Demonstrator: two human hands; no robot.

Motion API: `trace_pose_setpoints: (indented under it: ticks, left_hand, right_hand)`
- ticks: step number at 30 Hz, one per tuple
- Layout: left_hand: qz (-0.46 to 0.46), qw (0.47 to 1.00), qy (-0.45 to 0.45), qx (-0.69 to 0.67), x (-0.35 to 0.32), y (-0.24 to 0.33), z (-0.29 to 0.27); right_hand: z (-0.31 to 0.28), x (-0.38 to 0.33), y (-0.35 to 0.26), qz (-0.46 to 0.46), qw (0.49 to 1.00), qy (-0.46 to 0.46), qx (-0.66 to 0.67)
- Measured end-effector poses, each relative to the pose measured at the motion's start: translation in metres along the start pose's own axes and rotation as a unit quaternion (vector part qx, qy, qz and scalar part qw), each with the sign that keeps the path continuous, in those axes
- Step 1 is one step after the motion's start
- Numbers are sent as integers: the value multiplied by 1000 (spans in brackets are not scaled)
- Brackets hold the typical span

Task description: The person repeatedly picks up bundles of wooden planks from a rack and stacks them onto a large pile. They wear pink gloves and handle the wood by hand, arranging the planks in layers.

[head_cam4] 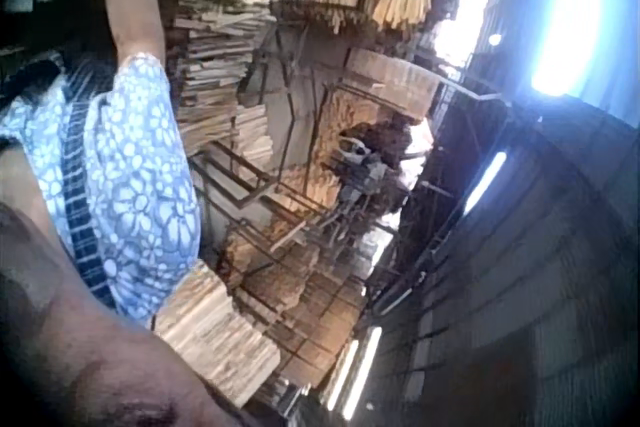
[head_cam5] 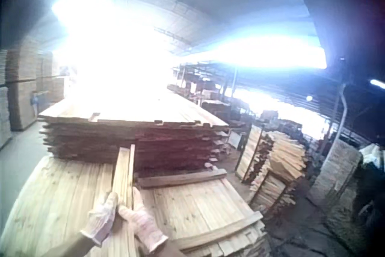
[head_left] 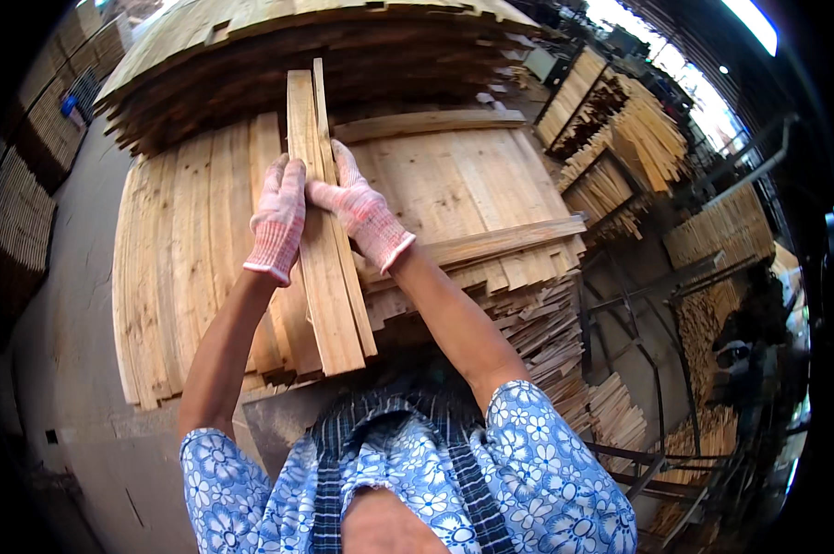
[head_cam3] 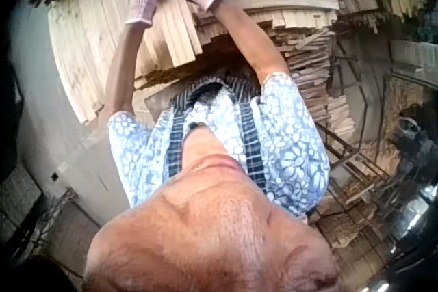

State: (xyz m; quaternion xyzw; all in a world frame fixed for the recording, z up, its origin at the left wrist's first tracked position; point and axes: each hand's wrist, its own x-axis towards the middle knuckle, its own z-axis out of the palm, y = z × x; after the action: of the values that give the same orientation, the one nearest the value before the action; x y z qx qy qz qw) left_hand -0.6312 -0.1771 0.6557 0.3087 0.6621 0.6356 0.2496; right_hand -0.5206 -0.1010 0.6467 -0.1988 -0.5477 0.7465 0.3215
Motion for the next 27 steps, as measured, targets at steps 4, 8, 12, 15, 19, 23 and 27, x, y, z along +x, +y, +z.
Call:
trace_pose_setpoints:
  ticks: [4,8,12,15,19,23,27]
  left_hand:
    - [108,940,-83,313,15,-3,-26]
    - [160,789,-140,576,-17,66,-42]
    - [112,767,-121,620,-28,-21,-106]
    - [117,804,-107,574,-34,-39,-129]
    - [105,815,-116,558,-27,-45,-149]
    - [110,800,-103,580,-22,-49,-137]
    - [139,779,-30,611,17,-84,-116]
  right_hand:
    - [-6,-6,-7,-23,998,-32,-52]
    - [-48,-16,-7,-11,992,-104,76]
    - [-1,-7,-16,29,998,-50,-34]
    - [20,13,42,69,991,-48,-100]
    - [56,26,64,118,987,-28,-109]
    - [51,20,59,84,996,-26,-18]
    - [12,44,87,-10,965,-89,-246]
